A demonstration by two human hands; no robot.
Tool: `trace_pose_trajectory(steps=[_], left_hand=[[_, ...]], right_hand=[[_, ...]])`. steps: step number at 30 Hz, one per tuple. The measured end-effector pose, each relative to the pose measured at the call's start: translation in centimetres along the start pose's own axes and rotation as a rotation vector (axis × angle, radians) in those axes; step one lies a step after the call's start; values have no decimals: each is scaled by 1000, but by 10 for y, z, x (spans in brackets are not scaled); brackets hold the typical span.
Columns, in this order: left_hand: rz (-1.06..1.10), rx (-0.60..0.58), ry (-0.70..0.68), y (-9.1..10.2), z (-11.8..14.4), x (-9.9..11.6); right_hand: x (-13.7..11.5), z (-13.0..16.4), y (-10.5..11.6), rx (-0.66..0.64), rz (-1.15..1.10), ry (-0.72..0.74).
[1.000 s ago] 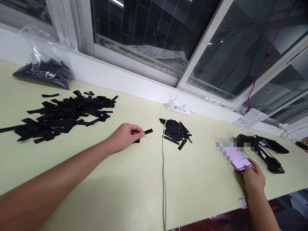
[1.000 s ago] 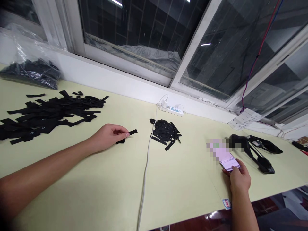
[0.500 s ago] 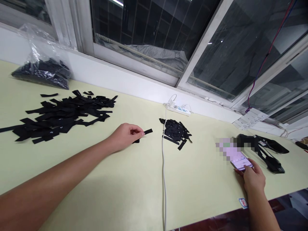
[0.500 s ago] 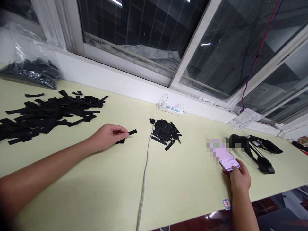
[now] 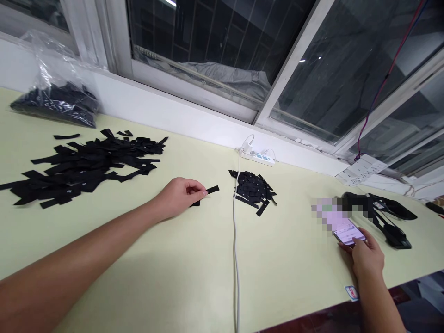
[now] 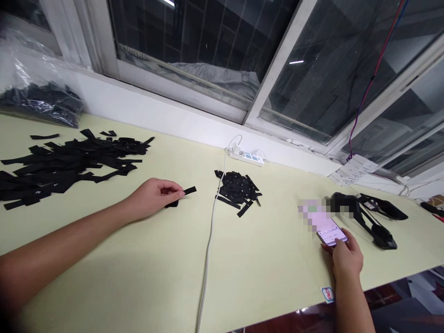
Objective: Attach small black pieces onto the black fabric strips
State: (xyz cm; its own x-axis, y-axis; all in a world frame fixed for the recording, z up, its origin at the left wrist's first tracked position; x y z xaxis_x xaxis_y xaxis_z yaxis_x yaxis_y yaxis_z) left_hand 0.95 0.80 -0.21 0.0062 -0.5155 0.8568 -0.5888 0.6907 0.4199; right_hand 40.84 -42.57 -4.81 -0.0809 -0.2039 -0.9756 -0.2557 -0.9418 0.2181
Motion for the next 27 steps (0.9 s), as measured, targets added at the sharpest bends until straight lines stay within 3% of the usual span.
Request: trace_pose_trajectory(steps=[27], left_hand=[[-40,-26,21,0,0,4]], right_hand=[[6,-10,0,3,-15,14]])
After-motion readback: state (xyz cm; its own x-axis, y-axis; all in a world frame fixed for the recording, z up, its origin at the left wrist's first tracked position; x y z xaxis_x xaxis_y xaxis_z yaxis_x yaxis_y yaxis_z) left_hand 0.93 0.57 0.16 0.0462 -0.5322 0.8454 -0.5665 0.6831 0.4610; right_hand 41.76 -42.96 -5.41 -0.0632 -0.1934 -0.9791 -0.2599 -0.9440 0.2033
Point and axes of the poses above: each hand's wrist, its own z-axis away from the middle knuckle, its own y-axis out of the back of the hand, x = y × z, the point moved 1 cm from there along -z, towards the middle knuckle, and after that the axes turned 14 degrees about -y, right-handed, at the moved point
